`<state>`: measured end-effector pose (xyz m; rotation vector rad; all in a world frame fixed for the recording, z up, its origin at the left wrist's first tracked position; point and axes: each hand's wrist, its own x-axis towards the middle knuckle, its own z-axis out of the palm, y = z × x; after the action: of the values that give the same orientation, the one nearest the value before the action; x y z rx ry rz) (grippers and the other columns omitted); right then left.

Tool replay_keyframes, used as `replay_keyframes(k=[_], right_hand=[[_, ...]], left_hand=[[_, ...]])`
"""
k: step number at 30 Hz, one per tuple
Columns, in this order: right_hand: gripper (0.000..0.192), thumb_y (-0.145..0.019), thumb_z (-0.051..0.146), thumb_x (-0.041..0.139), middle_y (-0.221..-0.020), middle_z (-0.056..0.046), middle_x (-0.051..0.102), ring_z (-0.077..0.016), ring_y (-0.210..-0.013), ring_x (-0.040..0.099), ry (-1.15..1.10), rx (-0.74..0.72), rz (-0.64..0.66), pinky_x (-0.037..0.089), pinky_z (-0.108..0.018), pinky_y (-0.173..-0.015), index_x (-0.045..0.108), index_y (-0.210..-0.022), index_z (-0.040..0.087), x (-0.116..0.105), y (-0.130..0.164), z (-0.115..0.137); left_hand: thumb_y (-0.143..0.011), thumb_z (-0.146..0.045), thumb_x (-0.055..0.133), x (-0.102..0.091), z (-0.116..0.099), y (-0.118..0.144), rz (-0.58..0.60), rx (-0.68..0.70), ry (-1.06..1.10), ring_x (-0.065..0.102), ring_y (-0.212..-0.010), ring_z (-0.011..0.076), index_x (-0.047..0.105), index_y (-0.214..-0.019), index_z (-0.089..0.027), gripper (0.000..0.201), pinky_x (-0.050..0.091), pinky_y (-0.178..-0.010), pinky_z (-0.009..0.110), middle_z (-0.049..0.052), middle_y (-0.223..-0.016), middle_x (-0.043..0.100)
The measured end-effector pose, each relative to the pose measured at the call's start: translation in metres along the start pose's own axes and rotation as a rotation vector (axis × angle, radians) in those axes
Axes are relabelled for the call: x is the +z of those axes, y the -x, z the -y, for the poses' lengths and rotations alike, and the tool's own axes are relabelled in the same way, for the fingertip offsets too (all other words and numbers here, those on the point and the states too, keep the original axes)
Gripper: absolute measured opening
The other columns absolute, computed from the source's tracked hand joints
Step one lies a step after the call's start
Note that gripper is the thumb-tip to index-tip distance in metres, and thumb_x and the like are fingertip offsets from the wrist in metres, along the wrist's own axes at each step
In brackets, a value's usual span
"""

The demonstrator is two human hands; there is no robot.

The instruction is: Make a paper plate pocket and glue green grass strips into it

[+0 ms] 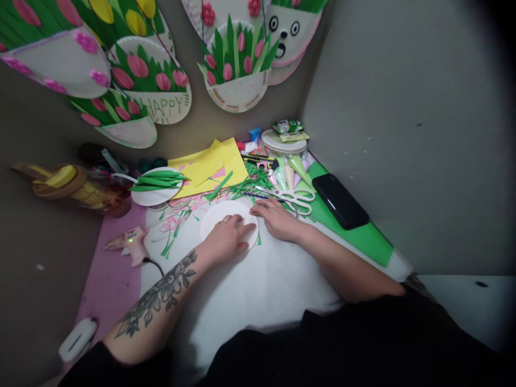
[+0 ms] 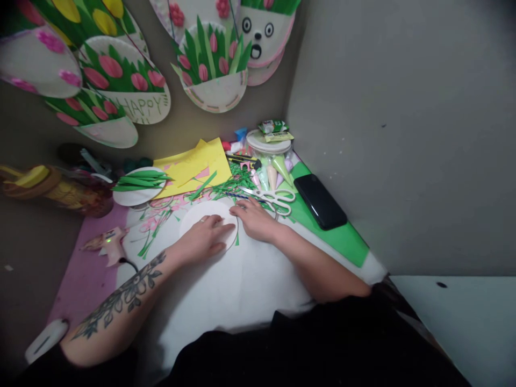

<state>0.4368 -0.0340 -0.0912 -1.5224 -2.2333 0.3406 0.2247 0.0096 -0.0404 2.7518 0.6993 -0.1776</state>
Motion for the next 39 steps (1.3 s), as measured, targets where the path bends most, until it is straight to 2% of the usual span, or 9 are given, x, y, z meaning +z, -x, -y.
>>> replay_keyframes(k=[12, 17, 20, 22, 24, 26, 29, 34, 39], right_hand=[[0.049, -0.078, -0.001, 0.04, -0.121, -0.012, 0.062, -0.0239, -0.129, 0.044, 0.004, -0.002, -0.009, 0.024, -0.052, -0.114, 0.054, -0.122, 0.017, 0.002, 0.001, 0.0], [0.051, -0.076, -0.002, 0.042, -0.119, -0.012, 0.061, -0.0253, -0.127, 0.045, -0.059, -0.02, -0.084, 0.03, -0.051, -0.111, 0.055, -0.12, 0.018, 0.002, 0.003, -0.003], [0.043, -0.079, 0.002, 0.044, -0.12, -0.015, 0.06, -0.0266, -0.125, 0.046, -0.112, 0.012, -0.219, 0.039, -0.047, -0.105, 0.057, -0.117, 0.016, -0.006, 0.003, -0.002], [0.036, -0.082, 0.007, 0.046, -0.114, -0.014, 0.063, -0.0266, -0.12, 0.05, -0.136, 0.054, -0.268, 0.043, -0.045, -0.1, 0.059, -0.114, 0.016, -0.013, 0.0, 0.001], [0.03, -0.085, 0.01, 0.047, -0.108, -0.011, 0.066, -0.025, -0.113, 0.053, -0.142, 0.125, -0.195, 0.043, -0.041, -0.097, 0.06, -0.11, 0.017, -0.019, -0.009, 0.007], [0.025, -0.086, 0.013, 0.049, -0.109, -0.009, 0.067, -0.0226, -0.109, 0.055, -0.136, 0.19, -0.054, 0.042, -0.037, -0.095, 0.061, -0.108, 0.018, -0.022, -0.025, 0.015], [0.026, -0.081, 0.02, 0.059, -0.107, -0.009, 0.068, -0.0226, -0.101, 0.059, -0.117, 0.239, 0.087, 0.043, -0.032, -0.087, 0.06, -0.108, 0.017, -0.019, -0.057, 0.025], [0.047, -0.06, 0.019, 0.076, -0.101, -0.015, 0.066, -0.0297, -0.092, 0.061, -0.086, 0.355, 0.17, 0.042, -0.032, -0.071, 0.058, -0.103, 0.014, -0.001, -0.096, 0.033], [0.037, -0.054, 0.009, 0.071, -0.082, -0.006, 0.066, -0.0223, -0.077, 0.059, -0.211, 0.438, 0.147, 0.036, -0.027, -0.062, 0.06, -0.088, 0.018, 0.006, -0.102, 0.032]], left_hand=[[-0.081, -0.03, 0.055, -0.005, -0.012, -0.007, 0.097, -0.069, -0.144, 0.047, -0.113, 0.0339, 0.046, -0.137, -0.029, 0.057, 0.048, -0.085, 0.046, 0.014, -0.123, 0.05], [-0.082, -0.03, 0.055, -0.006, -0.017, -0.004, 0.087, -0.082, -0.169, 0.049, -0.113, 0.0347, 0.046, -0.138, -0.028, 0.056, 0.048, -0.085, 0.047, 0.015, -0.125, 0.052], [-0.083, -0.03, 0.057, -0.007, -0.013, 0.005, 0.007, -0.056, -0.097, 0.051, -0.114, 0.0342, 0.044, -0.141, -0.029, 0.059, 0.047, -0.089, 0.048, 0.015, -0.128, 0.053], [-0.086, -0.033, 0.056, -0.01, -0.005, 0.016, -0.103, -0.067, -0.004, 0.05, -0.118, 0.0329, 0.042, -0.143, -0.028, 0.059, 0.044, -0.095, 0.048, 0.015, -0.134, 0.051], [-0.089, -0.036, 0.053, -0.013, 0.009, 0.029, -0.236, -0.124, 0.093, 0.049, -0.121, 0.0306, 0.045, -0.141, -0.024, 0.054, 0.042, -0.099, 0.046, 0.014, -0.136, 0.051], [-0.089, -0.035, 0.052, -0.015, 0.025, 0.043, -0.33, -0.233, 0.156, 0.054, -0.115, 0.0285, 0.056, -0.13, -0.02, 0.044, 0.043, -0.098, 0.043, 0.014, -0.126, 0.058], [-0.086, -0.031, 0.054, -0.018, 0.047, 0.059, -0.369, -0.397, 0.153, 0.06, -0.099, 0.0274, 0.065, -0.106, -0.017, 0.027, 0.047, -0.086, 0.041, 0.012, -0.107, 0.064], [-0.082, -0.025, 0.053, -0.022, 0.066, 0.072, -0.484, -0.468, 0.17, 0.059, -0.085, 0.0225, 0.058, -0.084, -0.019, 0.008, 0.045, -0.073, 0.033, 0.007, -0.09, 0.061], [-0.081, -0.022, 0.052, -0.032, 0.083, 0.081, -0.601, -0.455, 0.223, 0.056, -0.076, 0.0194, 0.053, -0.076, -0.019, 0.007, 0.041, -0.067, 0.029, 0.004, -0.081, 0.059]])
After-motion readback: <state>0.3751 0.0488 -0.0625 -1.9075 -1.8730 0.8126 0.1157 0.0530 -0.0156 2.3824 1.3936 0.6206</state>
